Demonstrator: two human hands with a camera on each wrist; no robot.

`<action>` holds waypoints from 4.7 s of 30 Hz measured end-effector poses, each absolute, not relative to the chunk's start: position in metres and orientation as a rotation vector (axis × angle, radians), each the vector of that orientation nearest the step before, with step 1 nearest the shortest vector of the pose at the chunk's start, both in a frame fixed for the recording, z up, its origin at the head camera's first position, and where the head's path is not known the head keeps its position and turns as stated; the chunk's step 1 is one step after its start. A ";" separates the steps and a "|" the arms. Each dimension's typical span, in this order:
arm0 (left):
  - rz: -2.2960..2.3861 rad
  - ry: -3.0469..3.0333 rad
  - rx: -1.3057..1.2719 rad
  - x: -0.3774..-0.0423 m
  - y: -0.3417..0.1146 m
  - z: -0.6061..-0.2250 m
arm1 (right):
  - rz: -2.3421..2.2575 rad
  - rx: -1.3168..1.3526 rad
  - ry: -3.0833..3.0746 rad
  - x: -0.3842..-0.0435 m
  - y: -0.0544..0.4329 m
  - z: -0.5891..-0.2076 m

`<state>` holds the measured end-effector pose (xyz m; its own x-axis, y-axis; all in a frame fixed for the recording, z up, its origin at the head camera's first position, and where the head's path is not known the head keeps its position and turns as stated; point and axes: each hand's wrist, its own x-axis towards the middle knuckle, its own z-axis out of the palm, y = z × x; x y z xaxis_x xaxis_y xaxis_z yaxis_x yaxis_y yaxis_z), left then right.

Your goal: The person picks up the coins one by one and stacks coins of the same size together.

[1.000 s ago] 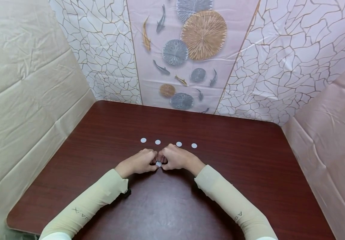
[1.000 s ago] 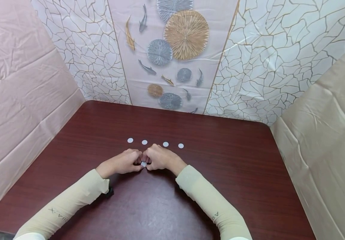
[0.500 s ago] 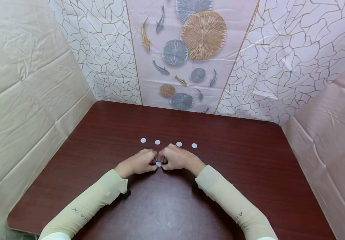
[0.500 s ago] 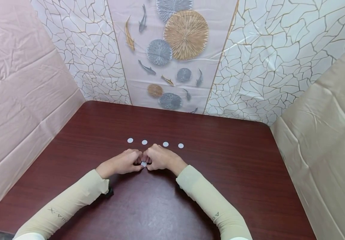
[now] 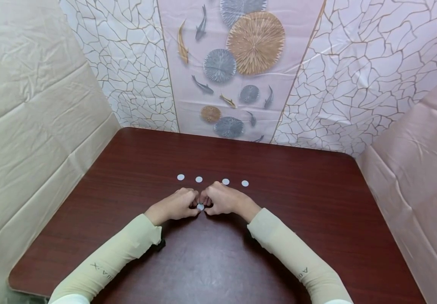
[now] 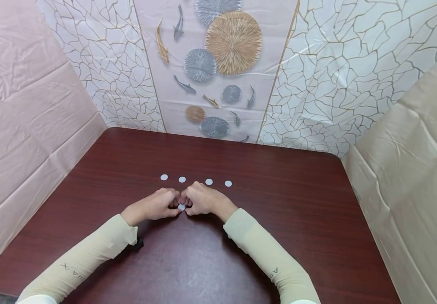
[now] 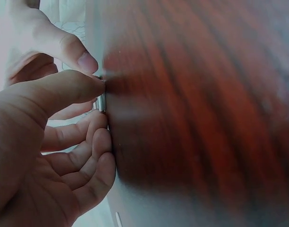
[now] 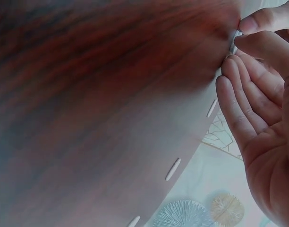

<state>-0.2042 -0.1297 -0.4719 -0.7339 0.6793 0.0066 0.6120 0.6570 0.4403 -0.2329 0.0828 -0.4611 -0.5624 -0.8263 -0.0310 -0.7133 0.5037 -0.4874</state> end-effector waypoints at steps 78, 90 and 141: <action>0.698 2.719 0.964 -0.186 -0.122 -0.477 | -0.251 -0.886 2.633 -0.297 0.190 -0.438; 0.623 2.701 1.035 -0.198 -0.118 -0.472 | -0.210 -0.828 2.648 -0.303 0.195 -0.437; 0.630 2.683 0.977 -0.200 -0.117 -0.462 | -0.193 -1.025 2.711 -0.294 0.202 -0.439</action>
<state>-0.1997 -0.1168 -0.4619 -0.7559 0.6523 -0.0556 0.5593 0.6876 0.4631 -0.2941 0.2016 -0.4385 -0.7268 -0.6648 -0.1727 -0.6337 0.7460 -0.2047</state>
